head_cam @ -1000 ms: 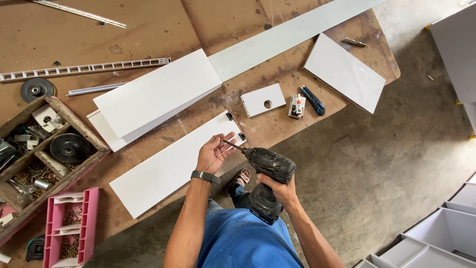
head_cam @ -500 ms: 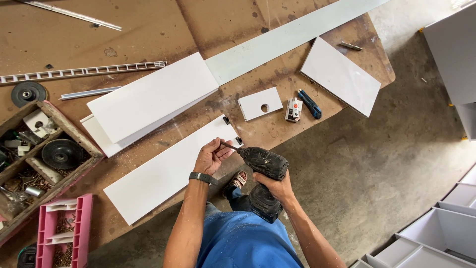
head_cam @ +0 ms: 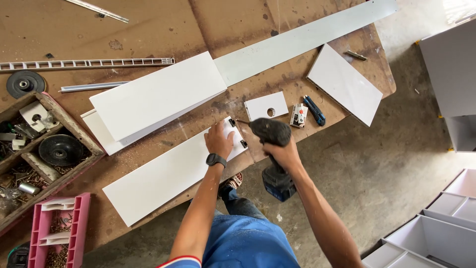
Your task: Drilling screws into white wooden panels to attach hardware in a workshop environment.
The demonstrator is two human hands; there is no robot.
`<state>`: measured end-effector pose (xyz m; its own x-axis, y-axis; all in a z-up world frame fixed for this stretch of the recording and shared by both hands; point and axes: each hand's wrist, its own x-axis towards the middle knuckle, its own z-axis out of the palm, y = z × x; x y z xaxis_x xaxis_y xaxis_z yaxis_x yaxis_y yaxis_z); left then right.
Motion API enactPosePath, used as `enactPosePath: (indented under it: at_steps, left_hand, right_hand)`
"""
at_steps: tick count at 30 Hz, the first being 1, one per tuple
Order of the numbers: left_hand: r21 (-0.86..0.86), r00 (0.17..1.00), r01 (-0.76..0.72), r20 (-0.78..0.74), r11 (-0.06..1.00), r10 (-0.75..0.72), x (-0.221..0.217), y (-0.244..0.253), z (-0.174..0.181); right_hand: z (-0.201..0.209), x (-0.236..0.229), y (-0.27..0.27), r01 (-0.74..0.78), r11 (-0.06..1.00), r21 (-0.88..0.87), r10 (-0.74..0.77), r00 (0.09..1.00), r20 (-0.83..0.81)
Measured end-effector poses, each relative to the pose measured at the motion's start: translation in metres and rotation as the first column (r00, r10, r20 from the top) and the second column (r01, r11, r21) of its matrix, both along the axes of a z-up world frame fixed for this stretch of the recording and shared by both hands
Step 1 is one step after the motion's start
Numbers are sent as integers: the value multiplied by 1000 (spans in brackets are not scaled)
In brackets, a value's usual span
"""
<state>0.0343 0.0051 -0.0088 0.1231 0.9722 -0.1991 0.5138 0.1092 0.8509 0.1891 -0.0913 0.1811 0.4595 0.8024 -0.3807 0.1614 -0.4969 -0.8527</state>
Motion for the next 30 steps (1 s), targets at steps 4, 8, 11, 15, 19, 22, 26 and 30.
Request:
enactPosePath:
  at_steps: [4, 8, 11, 15, 19, 22, 26, 30]
  left_hand:
    - [129, 945, 243, -256, 961, -204, 7, 13, 12]
    - [134, 942, 208, -293, 969, -162, 15, 15, -15]
    - [198, 945, 200, -298, 960, -135, 13, 18, -15]
    - [80, 930, 245, -303, 966, -210, 16, 19, -16]
    - [-1, 905, 280, -334, 960, -264, 16, 21, -7]
    - [34, 908, 274, -337, 961, -247, 17, 21, -9]
    - [40, 900, 287, -355, 957, -255, 17, 20, -2]
    - [20, 909, 261, -342, 965, -239, 18, 23, 4]
  right_hand:
    - [1, 7, 49, -31, 993, -116, 30, 1000, -6]
    - [-3, 8, 71, -69, 985, -157, 73, 997, 18]
    - [-2, 4, 82, -86, 977, -194, 95, 995, 38]
    - [2, 1, 89, -82, 962, -260, 107, 991, 83]
    - [-8, 5, 93, -75, 935, -347, 135, 979, 150]
    - [-17, 9, 95, -113, 907, -406, 212, 955, 207]
    - [-10, 1, 102, -164, 879, -447, 304, 916, 262]
    - [-5, -2, 104, -176, 860, -479, 345, 893, 290]
